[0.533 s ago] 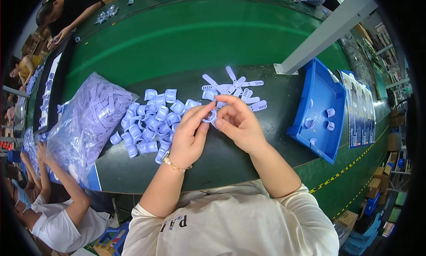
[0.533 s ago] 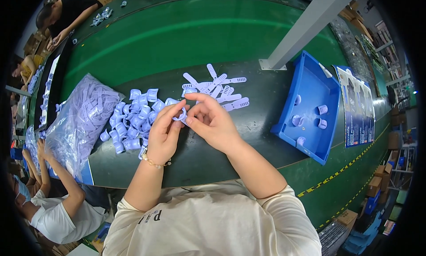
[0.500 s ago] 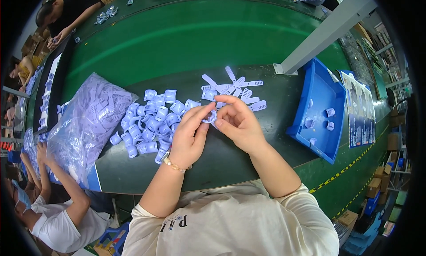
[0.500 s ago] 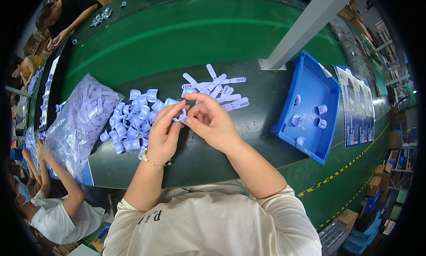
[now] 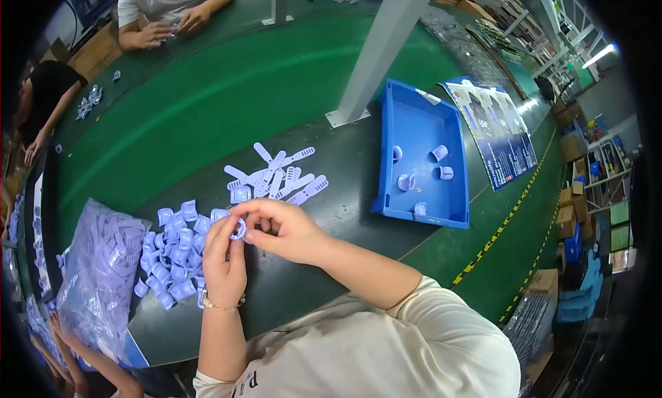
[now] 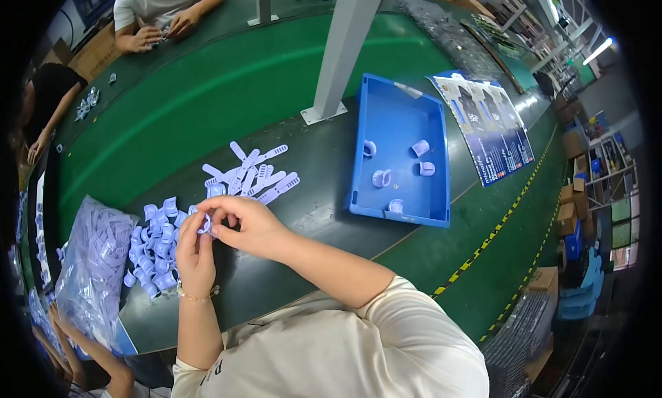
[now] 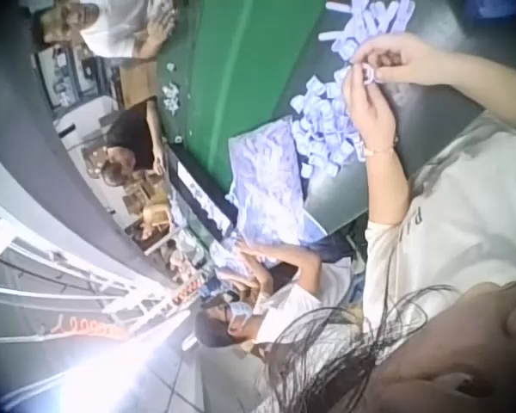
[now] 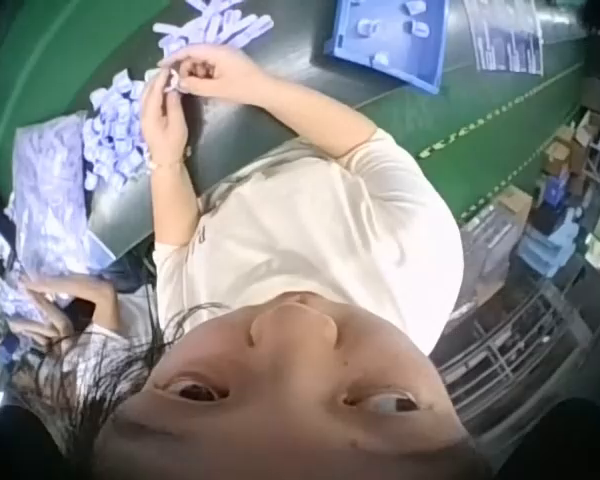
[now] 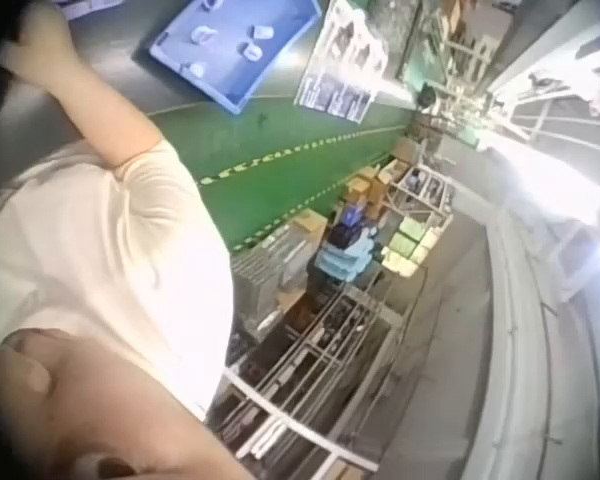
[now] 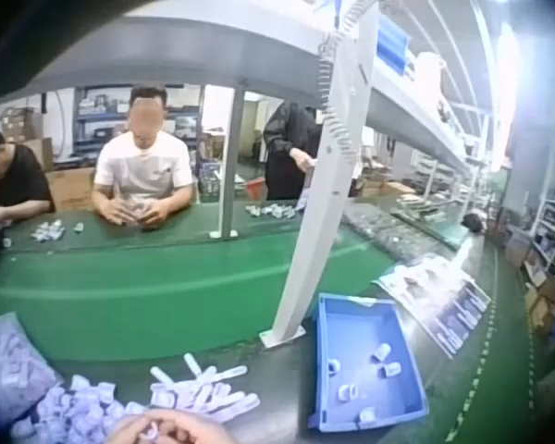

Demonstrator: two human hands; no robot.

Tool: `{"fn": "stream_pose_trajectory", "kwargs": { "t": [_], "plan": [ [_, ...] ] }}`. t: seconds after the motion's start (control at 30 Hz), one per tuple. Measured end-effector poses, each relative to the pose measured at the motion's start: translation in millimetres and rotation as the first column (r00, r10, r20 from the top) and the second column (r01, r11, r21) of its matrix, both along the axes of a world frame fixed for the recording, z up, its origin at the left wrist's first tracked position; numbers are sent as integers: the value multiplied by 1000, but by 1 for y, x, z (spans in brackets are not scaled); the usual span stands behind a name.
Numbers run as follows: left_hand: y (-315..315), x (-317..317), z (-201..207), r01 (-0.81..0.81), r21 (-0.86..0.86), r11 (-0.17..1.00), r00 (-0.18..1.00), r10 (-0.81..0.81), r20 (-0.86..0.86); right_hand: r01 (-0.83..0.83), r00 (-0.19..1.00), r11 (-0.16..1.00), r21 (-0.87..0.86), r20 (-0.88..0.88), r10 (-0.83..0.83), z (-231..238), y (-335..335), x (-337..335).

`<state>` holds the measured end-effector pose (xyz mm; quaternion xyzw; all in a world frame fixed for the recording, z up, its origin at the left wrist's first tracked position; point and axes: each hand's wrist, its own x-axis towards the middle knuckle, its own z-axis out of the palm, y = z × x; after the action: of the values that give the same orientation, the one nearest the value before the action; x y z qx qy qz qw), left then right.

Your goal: Manually assembling small purple plastic components and placing them into a blue sorting tray on a factory production line.

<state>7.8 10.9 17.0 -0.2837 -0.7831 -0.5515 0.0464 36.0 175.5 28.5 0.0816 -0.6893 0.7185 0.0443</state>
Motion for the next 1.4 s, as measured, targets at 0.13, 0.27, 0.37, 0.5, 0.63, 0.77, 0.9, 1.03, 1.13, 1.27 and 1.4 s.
{"fn": "stream_pose_trajectory", "kwargs": {
  "t": [0.13, 0.27, 0.37, 0.5, 0.63, 0.77, 0.9, 1.03, 1.13, 1.27, 1.4],
  "plan": [
    [-1, -1, -6, -15, 37, 999, 998, 13, 56, 7, 1000, 998, 70, 17, -8, 8, 3, 1],
    [1, -2, -6, -36, 57, 998, 998, 33, 61, 44, 999, 999, 32, -18, -43, 2, 4, 1],
    [1, 0, -3, -25, 5, 1000, 999, 24, 22, 40, 999, 999, 13, -25, -39, 1, 4, 0],
    [-2, -1, -2, 39, -43, 998, 998, -37, 49, 23, 998, 999, 33, -53, -21, 2, 4, -1],
    [1, 3, 0, -4, -34, 999, 1000, 4, 2, 1, 996, 997, -80, 85, 6, 8, 4, 2],
    [-1, 3, -6, -10, -23, 1000, 999, 10, 30, -16, 991, 977, -213, 129, 44, 6, 2, 2],
    [0, -3, 6, 77, -12, 997, 997, -77, -2, 303, 886, 849, 433, -456, -84, -2, 10, -5],
    [-2, -4, 4, 88, 179, 980, 944, -139, 300, 375, 830, 829, 415, -549, -100, 3, 6, -4],
    [1, -3, 9, 0, 443, 897, 844, -238, 481, 364, 840, 837, 408, -533, -105, 3, 5, -2],
    [-2, -3, 2, -24, 629, 777, 715, -426, 554, 357, 853, 854, 379, -504, -133, 1, 1, 0],
    [-4, -2, 1, -26, 666, 746, 700, -462, 545, 345, 853, 853, 392, -511, -110, 2, -3, 3]
  ]
}}
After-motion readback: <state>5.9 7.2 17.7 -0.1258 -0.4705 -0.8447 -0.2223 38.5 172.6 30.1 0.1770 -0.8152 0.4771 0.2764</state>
